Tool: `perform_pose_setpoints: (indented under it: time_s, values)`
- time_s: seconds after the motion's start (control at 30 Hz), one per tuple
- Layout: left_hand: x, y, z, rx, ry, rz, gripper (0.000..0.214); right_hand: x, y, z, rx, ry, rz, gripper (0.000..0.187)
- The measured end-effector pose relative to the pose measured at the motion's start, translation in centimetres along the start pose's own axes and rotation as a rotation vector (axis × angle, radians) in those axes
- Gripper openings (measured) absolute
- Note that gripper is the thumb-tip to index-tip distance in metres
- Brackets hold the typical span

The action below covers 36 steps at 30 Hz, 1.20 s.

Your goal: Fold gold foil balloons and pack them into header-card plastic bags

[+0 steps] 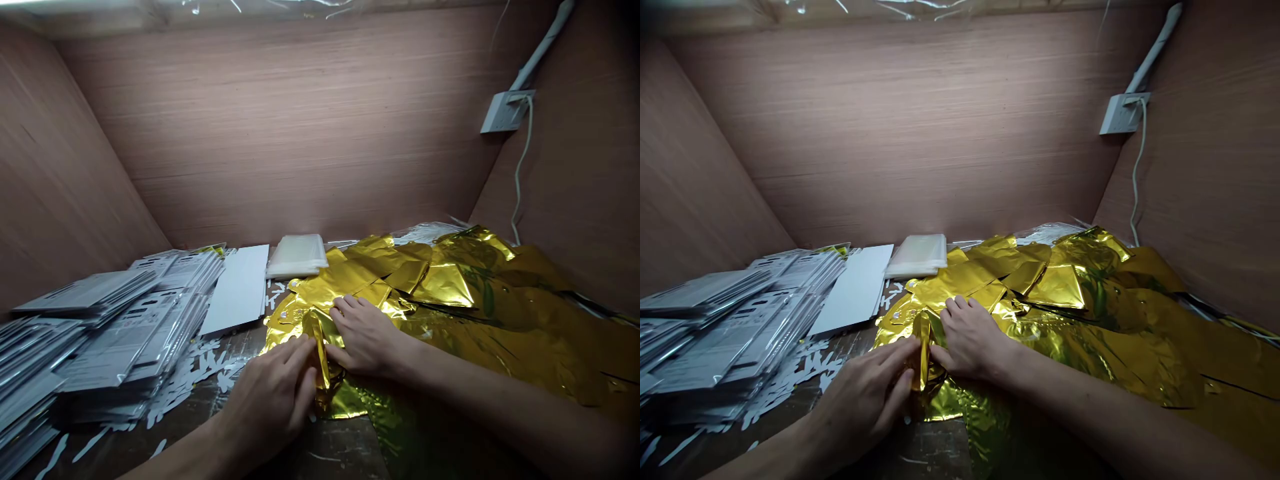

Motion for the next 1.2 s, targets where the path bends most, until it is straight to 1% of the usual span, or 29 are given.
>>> perform_pose_setpoints:
  time_s: [0.03,0.1,0.17,0.2,0.27,0.37,0.47,0.57,0.67,0.73,0.77,0.83,0.9,0.97,1.0,1.1,1.2]
  values:
    - [0.1,0.0,0.1,0.062,0.002,-0.008,0.029,-0.1,-0.1,0.0,0.001,-0.003,0.000,0.050]
    - [0.2,0.0,0.5,0.151,0.031,0.027,0.047,-0.2,-0.2,0.1,0.001,-0.007,-0.008,0.047]
    - [-0.1,0.5,1.1,0.155,0.070,0.106,0.064,-0.3,-0.3,0.1,0.001,-0.011,-0.022,0.045]
    - [-0.4,0.8,1.3,0.139,0.087,0.142,0.068,-0.3,-0.3,0.1,0.002,-0.011,-0.026,0.044]
    - [-1.4,1.3,1.5,0.111,0.101,0.187,0.066,-0.2,-0.4,0.0,0.003,-0.005,-0.034,0.044]
    - [-2.9,1.6,1.2,0.096,0.099,0.196,0.063,0.1,-0.5,-0.1,0.009,0.006,-0.040,0.045]
    - [-3.5,1.9,0.8,0.076,0.108,0.150,0.066,0.3,-0.7,-0.2,0.011,0.009,-0.039,0.043]
    - [-2.8,1.9,1.1,0.099,0.108,0.003,0.063,0.5,-0.7,-0.3,0.006,0.017,-0.031,0.045]
    - [-1.8,1.5,1.9,0.228,0.089,-0.163,0.049,0.4,-0.8,-0.4,0.009,0.010,-0.032,0.047]
    - [-1.1,0.8,2.4,0.290,0.112,-0.169,0.051,0.3,-0.8,-0.4,0.014,-0.003,-0.041,0.046]
    - [-0.8,0.4,2.8,0.281,0.130,-0.147,0.053,0.3,-0.8,-0.5,0.013,-0.001,-0.040,0.045]
    - [-0.4,-0.5,3.6,0.172,0.133,-0.109,0.047,0.4,-0.8,-0.5,0.013,0.020,-0.022,0.048]
    - [-0.1,-1.6,4.4,-0.003,0.076,-0.122,0.041,0.5,-0.8,-0.6,0.010,0.035,-0.008,0.051]
    - [0.5,-2.6,4.8,-0.174,0.027,-0.127,0.045,0.5,-0.8,-0.5,0.007,0.033,-0.008,0.055]
    - [0.8,-3.1,5.0,-0.234,0.013,-0.108,0.044,0.5,-0.9,-0.5,0.006,0.031,-0.012,0.057]
    - [1.2,-3.5,5.4,-0.333,-0.024,-0.052,0.035,0.7,-0.9,-0.5,0.010,0.034,-0.019,0.060]
    - [0.8,-2.8,5.8,-0.339,-0.040,-0.035,0.029,0.7,-0.9,-0.5,0.006,0.032,-0.017,0.058]
Point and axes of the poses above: each hand's wrist, its own z-axis towards the middle knuckle, its own x-axis out of the back of the hand, y = z × x, the point moved 6 cm from there along z, towards the middle knuckle, and after that the axes turned 2 degrees about -y, right-handed, at the moved point
